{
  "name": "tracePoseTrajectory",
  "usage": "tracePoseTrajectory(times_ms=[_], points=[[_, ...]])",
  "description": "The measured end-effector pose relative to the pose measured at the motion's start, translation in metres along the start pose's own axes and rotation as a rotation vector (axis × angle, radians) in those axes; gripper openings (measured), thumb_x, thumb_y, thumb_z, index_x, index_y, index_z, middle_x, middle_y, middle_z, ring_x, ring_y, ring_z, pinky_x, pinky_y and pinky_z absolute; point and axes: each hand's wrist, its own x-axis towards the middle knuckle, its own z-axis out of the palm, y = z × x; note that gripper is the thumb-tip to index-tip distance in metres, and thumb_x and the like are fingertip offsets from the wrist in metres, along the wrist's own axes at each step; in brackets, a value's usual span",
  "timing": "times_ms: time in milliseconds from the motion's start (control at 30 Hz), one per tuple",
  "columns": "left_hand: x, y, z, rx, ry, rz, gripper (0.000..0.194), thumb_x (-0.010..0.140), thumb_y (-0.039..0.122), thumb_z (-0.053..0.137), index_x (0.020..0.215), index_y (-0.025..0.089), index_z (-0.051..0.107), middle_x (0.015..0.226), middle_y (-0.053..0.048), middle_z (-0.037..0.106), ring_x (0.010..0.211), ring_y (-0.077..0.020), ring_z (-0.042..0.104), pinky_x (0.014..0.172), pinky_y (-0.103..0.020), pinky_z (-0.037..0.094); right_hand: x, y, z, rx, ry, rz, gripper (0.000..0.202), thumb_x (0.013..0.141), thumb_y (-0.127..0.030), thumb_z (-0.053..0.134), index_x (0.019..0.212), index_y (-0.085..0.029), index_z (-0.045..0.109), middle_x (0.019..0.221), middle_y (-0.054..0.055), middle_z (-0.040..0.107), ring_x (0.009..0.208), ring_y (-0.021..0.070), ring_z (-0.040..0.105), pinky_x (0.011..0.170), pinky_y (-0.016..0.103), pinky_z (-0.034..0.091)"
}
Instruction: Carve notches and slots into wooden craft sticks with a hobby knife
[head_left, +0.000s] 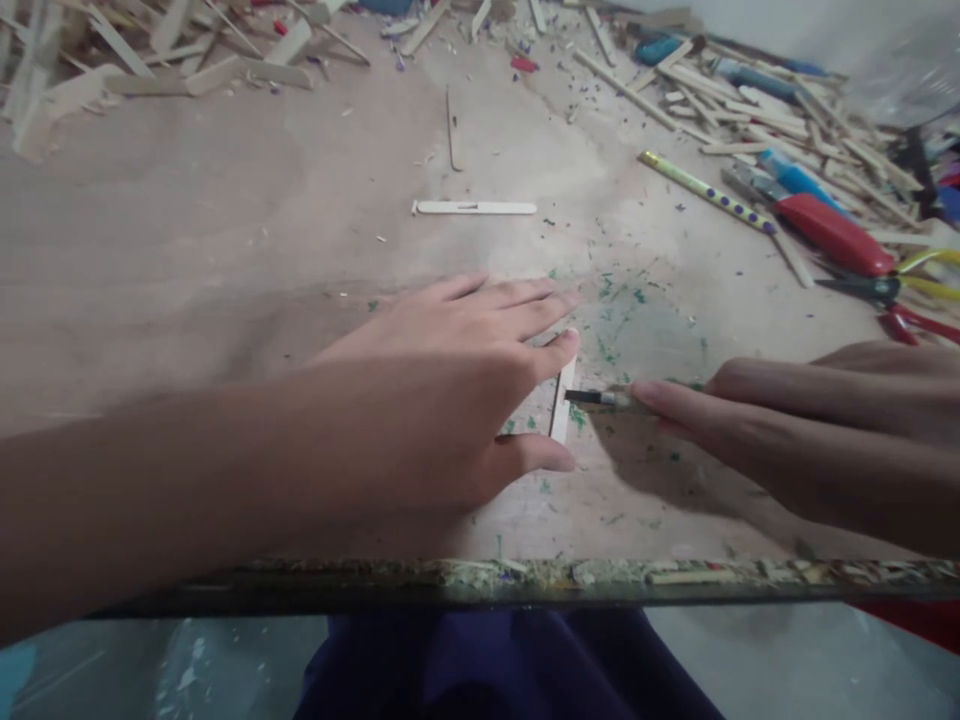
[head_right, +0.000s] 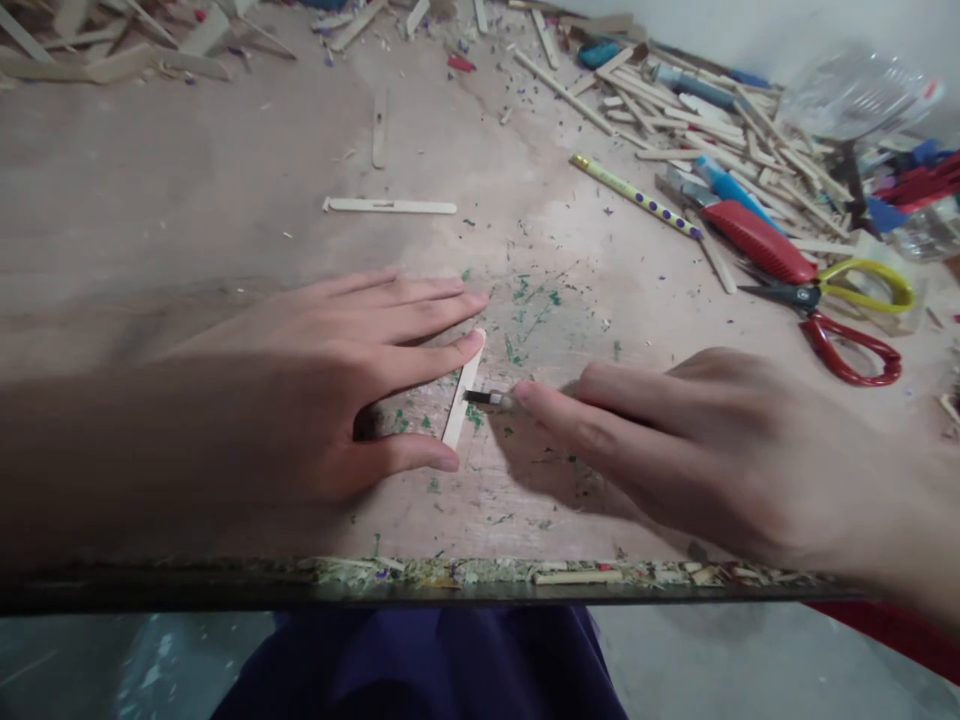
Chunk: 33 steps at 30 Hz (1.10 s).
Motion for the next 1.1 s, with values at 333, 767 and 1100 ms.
tracePoseTrajectory(times_ms=[333, 767, 1100], points=[[0.003, 0.003, -0.006, -0.009, -0.043, -0.019, 0.087, 0.121, 0.064, 0.087, 0.188, 0.011, 0.069, 0.205, -0.025, 0.05, 0.195, -0.054, 0.045, 0.162, -0.081, 0.035, 0.016, -0.004, 0.0, -0.024, 0.048, -0.027, 0.044, 0.14, -0.041, 0.041, 0.162, -0.036, 0.079, 0.093, 0.0, 0.086, 0.055, 0.017, 0.065, 0.049, 0.044, 0.039], [0.003, 0.001, -0.008, -0.024, -0.073, -0.043, 0.082, 0.12, 0.063, 0.087, 0.187, 0.019, 0.07, 0.207, -0.02, 0.05, 0.197, -0.0487, 0.043, 0.165, -0.073, 0.03, -0.012, -0.015, 0.005, 0.13, -0.008, 0.309, 0.027, 0.128, -0.059, 0.072, 0.149, -0.052, 0.087, 0.094, 0.0, 0.081, 0.073, 0.0256, 0.076, 0.059, 0.043, 0.054], [-0.001, -0.007, -0.004, -0.02, -0.037, 0.018, 0.074, 0.124, 0.062, 0.081, 0.184, 0.019, 0.073, 0.206, -0.021, 0.052, 0.196, -0.0484, 0.046, 0.163, -0.075, 0.033, 0.003, -0.021, -0.001, 0.271, -0.008, 0.371, 0.027, 0.128, -0.064, 0.07, 0.131, -0.045, 0.089, 0.084, 0.0, 0.069, 0.067, 0.0232, 0.064, 0.055, 0.042, 0.043]])
